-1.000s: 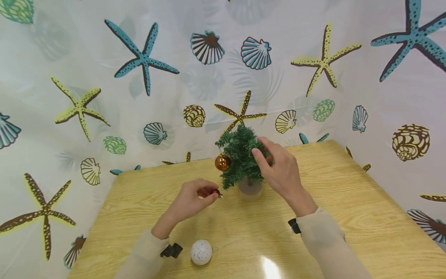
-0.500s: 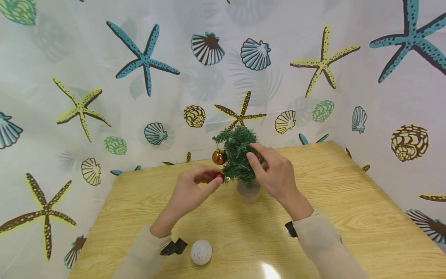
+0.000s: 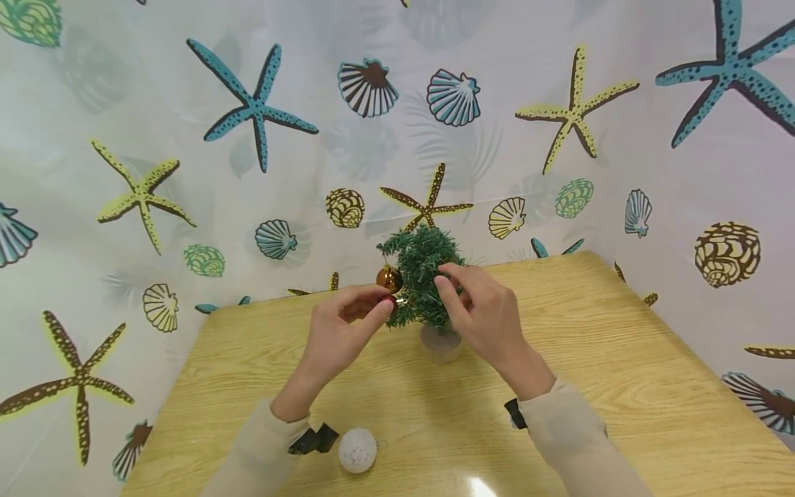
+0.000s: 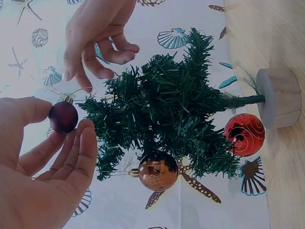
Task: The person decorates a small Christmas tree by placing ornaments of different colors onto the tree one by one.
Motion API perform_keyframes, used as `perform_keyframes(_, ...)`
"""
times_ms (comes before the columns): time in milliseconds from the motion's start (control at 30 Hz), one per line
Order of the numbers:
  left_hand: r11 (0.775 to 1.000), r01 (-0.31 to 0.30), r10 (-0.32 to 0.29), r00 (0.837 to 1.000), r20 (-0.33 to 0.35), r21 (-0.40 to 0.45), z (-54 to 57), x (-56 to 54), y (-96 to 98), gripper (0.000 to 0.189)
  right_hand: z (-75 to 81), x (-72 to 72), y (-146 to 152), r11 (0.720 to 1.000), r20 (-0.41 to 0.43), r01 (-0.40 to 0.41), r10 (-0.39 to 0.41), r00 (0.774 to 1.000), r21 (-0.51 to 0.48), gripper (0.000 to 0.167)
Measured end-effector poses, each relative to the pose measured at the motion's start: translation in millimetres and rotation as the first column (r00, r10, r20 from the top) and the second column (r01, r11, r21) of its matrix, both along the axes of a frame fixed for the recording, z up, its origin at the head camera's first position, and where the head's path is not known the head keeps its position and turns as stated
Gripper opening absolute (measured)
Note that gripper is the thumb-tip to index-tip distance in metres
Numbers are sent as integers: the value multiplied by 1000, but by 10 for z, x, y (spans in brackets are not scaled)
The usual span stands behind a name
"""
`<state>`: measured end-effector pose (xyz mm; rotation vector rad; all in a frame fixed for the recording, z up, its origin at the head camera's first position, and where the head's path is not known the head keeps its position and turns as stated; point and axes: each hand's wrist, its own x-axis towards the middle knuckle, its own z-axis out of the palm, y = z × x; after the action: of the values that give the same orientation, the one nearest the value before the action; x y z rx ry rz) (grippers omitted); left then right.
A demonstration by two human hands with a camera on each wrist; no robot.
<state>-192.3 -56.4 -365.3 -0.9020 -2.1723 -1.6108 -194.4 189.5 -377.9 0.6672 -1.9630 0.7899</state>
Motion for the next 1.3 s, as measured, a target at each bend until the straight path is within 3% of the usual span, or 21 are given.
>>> perform_keyframes(167, 1000, -12, 11, 1000, 13, 22, -2, 0, 13, 22, 32, 28, -67, 981, -3, -193, 193, 981, 9, 26)
perform_keyframes(300, 999, -15, 14, 1000, 18, 36, 2, 0, 26, 20, 30, 38, -111, 963, 34, -264, 263, 964, 53, 13)
perform_keyframes(467, 999, -16, 15, 999, 34, 40, -8, -3, 33, 21, 21, 46, -126, 967, 72, -245, 241, 968, 61, 16)
perform_keyframes(667, 999, -11, 7, 996, 85, 52, -64, -10, 47, 21, 82, 30, -126, 970, 9, -241, 240, 971, 47, 16)
perform_keyframes(767, 998, 10, -17, 991, 130, 54, -116, -18, 62, 24, 119, 23, -132, 971, -14, -236, 237, 971, 41, 18)
perform_keyframes(1033, 996, 87, -87, 975, 206, 12, -189, -29, 88, 31, 163, 22, -151, 974, 31, -222, 220, 975, 53, 14)
perform_keyframes(1167, 995, 92, -85, 982, 168, -31, -165, -31, 101, 32, 176, 10, -164, 971, 8, -223, 223, 975, 84, 15)
perform_keyframes(1300, 997, 53, -50, 997, 61, -62, -100, -32, 125, 29, 195, 9, -179, 969, 0, -228, 229, 973, 96, 18)
